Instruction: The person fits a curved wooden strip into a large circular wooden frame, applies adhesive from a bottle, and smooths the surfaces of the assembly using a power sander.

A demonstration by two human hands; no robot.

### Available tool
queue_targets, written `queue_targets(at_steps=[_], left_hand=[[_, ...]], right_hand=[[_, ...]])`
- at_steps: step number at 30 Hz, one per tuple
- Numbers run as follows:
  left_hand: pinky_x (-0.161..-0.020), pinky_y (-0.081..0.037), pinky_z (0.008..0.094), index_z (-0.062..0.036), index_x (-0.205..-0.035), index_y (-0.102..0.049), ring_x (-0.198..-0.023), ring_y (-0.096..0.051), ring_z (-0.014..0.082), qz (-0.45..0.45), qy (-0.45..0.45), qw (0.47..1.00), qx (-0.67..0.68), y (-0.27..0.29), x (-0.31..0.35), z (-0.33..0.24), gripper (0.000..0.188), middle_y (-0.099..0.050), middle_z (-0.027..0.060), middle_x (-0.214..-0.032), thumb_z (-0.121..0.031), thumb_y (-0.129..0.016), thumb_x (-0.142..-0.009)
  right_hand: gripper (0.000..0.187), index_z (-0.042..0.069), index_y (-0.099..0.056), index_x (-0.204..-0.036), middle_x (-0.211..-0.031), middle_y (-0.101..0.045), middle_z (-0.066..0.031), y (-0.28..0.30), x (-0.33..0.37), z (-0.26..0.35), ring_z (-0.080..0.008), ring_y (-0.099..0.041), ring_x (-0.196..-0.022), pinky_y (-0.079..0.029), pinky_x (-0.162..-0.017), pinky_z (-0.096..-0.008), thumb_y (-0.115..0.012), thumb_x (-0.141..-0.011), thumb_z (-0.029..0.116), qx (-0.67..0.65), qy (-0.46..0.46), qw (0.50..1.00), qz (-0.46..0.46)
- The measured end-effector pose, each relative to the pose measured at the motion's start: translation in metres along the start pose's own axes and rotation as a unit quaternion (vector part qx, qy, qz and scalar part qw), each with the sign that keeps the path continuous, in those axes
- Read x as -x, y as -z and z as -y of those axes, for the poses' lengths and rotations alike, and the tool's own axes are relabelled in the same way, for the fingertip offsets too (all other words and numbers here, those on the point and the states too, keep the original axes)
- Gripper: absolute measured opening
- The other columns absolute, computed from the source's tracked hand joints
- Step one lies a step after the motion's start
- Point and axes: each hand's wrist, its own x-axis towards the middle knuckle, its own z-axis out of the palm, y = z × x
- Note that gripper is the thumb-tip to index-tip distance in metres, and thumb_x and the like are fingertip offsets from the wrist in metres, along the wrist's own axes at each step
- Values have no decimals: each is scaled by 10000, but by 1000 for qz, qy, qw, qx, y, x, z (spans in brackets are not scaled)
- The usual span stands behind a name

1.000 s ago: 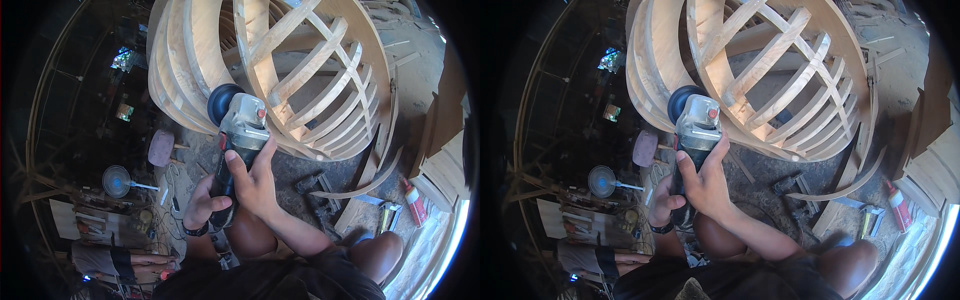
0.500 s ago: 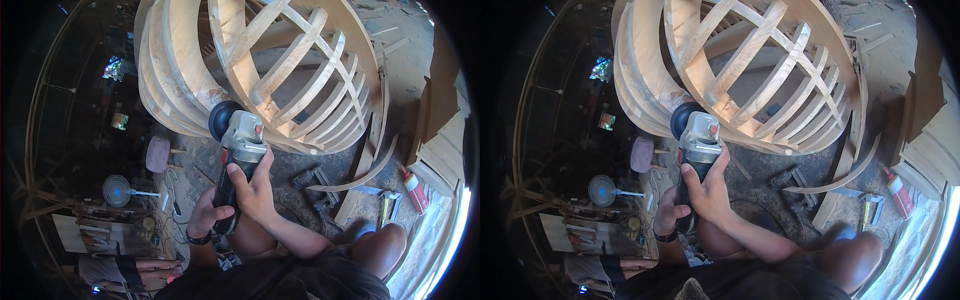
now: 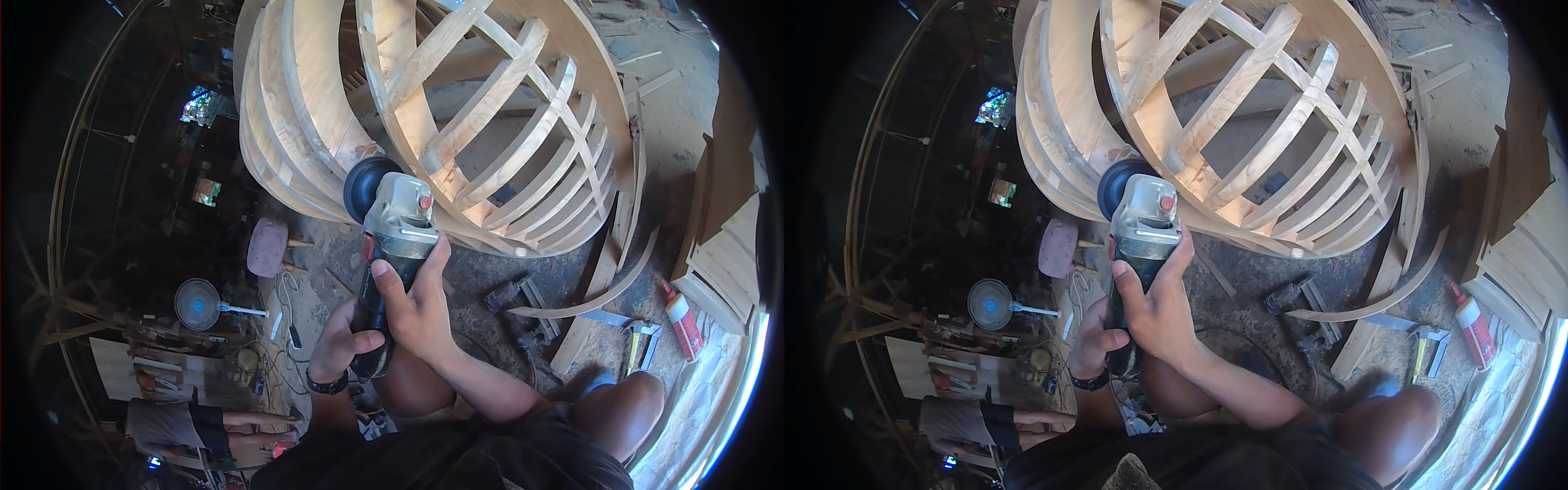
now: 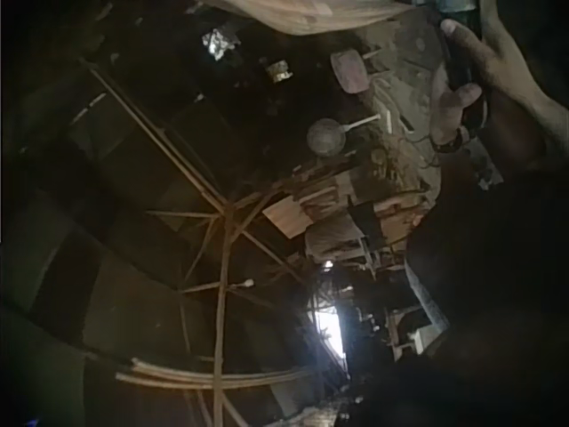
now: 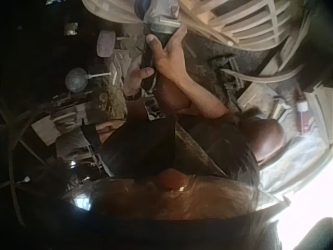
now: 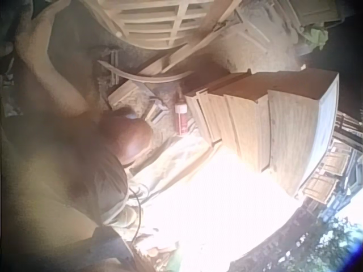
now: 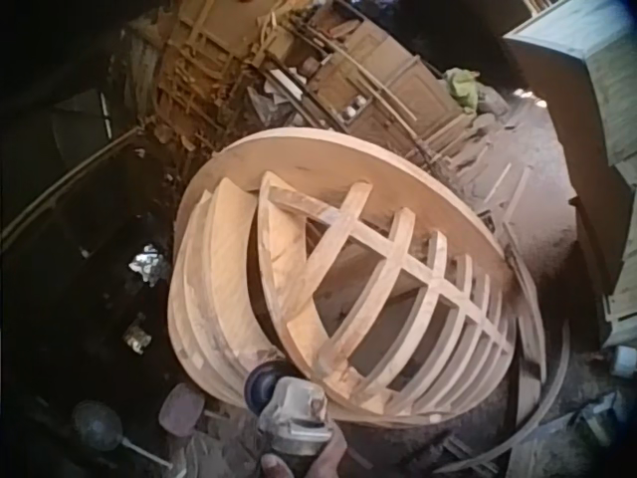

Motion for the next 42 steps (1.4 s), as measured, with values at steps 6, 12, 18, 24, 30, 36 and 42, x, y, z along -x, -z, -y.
queue_targets(at_steps=[6, 12, 18, 24, 30, 36, 42], left_hand=[[-816, -485, 276, 35, -1290, -495, -919, -598, 137, -19, -14, 1000, 17, -12, 0, 5, 691, -614, 48, -1050, -306, -751, -746], [-823, -475, 276, 34, -1286, -495, -935, -585, 131, -22, -8, 1000, 6, -2, 1, -3, 687, -606, 49, -1065, -305, -747, -744], [-810, -476, 273, 32, -1288, -494, -920, -584, 129, -14, -3, 1000, 5, -5, 4, 2, 688, -604, 46, -1067, -301, -751, -743], [-799, -476, 264, 22, -1289, -493, -921, -586, 120, -11, 5, 1000, 14, -11, 5, 3, 681, -603, 39, -1057, -296, -758, -749], [-814, -474, 263, 28, -1309, -471, -945, -583, 112, -4, -9, 1000, 26, -5, 2, 1, 706, -598, 29, -1075, -300, -760, -754], [-843, -464, 266, 29, -1321, -458, -973, -572, 115, -11, -2, 1000, 20, -12, 10, 6, 721, -590, 30, -1095, -302, -760, -756], [-843, -469, 278, 34, -1300, -476, -957, -578, 125, -5, -8, 1000, 20, -7, 1, -2, 703, -601, 42, -1076, -303, -762, -754]], right_hand=[[786, -71, -49, -1468, -1305, -492, -260, 6, 6, -20, -311, -543, -1197, -409, -1032, -399, -595, -970, 198, 16, 32, 999, -24], [758, -52, -122, -1454, -1264, -541, -227, -2, -3, 0, -281, -568, -1161, -429, -1005, -377, -613, -967, 258, 11, -12, 1000, -15], [752, -49, -116, -1463, -1272, -539, -231, 1, 2, -5, -282, -567, -1168, -426, -1016, -385, -604, -971, 243, 0, 12, 1000, -9], [768, -54, -89, -1473, -1302, -509, -255, 5, 4, -8, -311, -552, -1197, -415, -1029, -403, -599, -965, 212, 17, 40, 999, -16], [749, -41, -134, -1472, -1277, -534, -228, 0, 1, -5, -282, -555, -1184, -416, -1023, -392, -611, -964, 233, 27, 13, 1000, -11], [823, -81, -27, -1475, -1350, -437, -313, 3, 10, -15, -372, -512, -1240, -393, -1050, -438, -598, -951, 196, 36, 47, 998, -5], [825, -84, -20, -1476, -1340, -456, -313, 3, -2, -3, -367, -524, -1234, -400, -1045, -427, -594, -963, 212, 7, -4, 1000, 6]])
